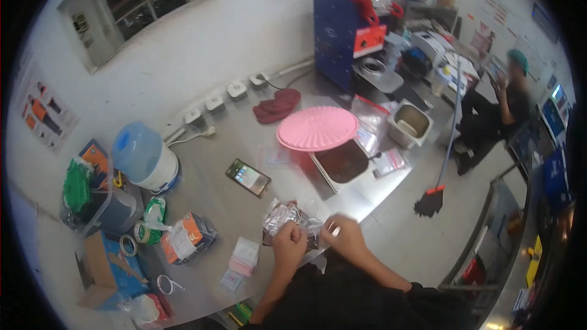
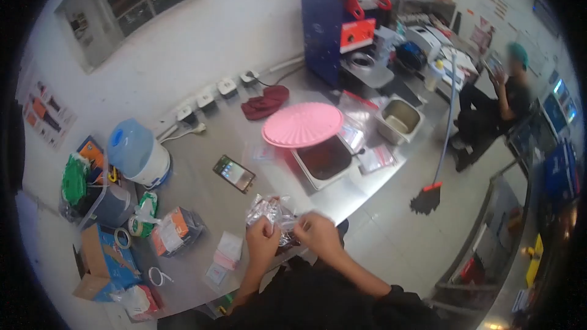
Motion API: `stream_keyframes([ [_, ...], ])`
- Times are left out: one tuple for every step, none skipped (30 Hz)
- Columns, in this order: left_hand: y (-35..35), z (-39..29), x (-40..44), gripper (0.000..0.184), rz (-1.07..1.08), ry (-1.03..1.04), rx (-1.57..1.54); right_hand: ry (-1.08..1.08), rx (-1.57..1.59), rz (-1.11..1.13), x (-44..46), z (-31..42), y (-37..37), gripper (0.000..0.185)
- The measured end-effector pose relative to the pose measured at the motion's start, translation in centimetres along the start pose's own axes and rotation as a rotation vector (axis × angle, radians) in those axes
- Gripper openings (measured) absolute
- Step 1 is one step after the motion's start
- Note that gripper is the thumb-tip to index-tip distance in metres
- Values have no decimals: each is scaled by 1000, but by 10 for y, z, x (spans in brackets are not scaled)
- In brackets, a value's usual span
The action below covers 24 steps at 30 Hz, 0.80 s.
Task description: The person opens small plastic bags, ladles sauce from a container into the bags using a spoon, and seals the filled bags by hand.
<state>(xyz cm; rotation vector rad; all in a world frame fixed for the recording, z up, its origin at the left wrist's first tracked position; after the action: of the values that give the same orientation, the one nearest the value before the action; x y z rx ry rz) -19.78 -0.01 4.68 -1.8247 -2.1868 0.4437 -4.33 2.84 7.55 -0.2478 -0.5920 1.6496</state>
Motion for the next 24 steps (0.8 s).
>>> stream_keyframes([
  [-4,-18,5,11,-93,221,104,68,49,1,7,-2,-8,14],
  [-5,-33,7,13,-192,444,200,130,96,5,11,-4,-15,15],
  [1,-38,9,21,-75,487,88,150,95,1,11,-8,-17,15],
  [4,-39,13,21,-58,479,87,267,418,111,10,-14,-13,17],
  [10,-39,17,24,111,523,71,378,742,218,8,-18,-9,20],
  [18,-41,20,27,277,563,52,393,741,214,8,-19,-10,20],
  [22,-44,23,39,298,524,34,436,744,220,8,-18,-12,22],
  [27,-51,26,39,301,516,30,476,748,228,11,-20,-16,24],
  [30,-59,30,45,271,509,88,468,740,233,13,-26,-20,23],
  [34,-63,32,51,239,499,147,478,742,239,16,-31,-23,23],
  [40,-59,35,59,232,495,169,464,754,240,21,-35,-25,23],
  [46,-56,39,59,229,486,171,445,767,241,26,-38,-28,23],
  [51,-54,41,59,205,463,156,447,768,250,32,-43,-30,23],
  [55,-51,44,58,179,438,140,442,838,289,37,-47,-31,23],
  [61,-48,46,58,171,425,141,440,908,331,41,-52,-33,23],
  [64,-42,49,58,163,365,110,445,911,347,48,-60,-40,23],
  [66,-38,52,58,155,309,81,506,735,312,58,-76,-55,27],
  [69,-34,53,58,144,302,86,558,555,276,68,-94,-70,33],
  [70,-30,53,57,66,275,61,522,379,72,80,-127,-83,40],
  [72,-26,53,55,-13,245,34,478,200,-128,89,-157,-95,49],
  [73,-24,55,55,-25,231,36,568,262,-128,102,-170,-106,55],
  [74,-22,56,57,-50,234,52,660,321,-128,117,-180,-113,60],
  [79,-21,58,59,-83,242,67,658,360,-118,129,-185,-114,55],
  [86,-20,60,59,-104,232,69,651,357,-96,142,-184,-112,55],
])
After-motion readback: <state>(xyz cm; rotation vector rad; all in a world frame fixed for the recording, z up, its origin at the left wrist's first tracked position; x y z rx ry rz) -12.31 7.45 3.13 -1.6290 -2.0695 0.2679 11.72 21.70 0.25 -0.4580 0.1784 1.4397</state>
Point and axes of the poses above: each hand's wrist, its own x-axis towards the middle knuckle, its own y-axis out of the palm, z = x × y, the point moved 3 cm from there along x, towards the middle knuckle
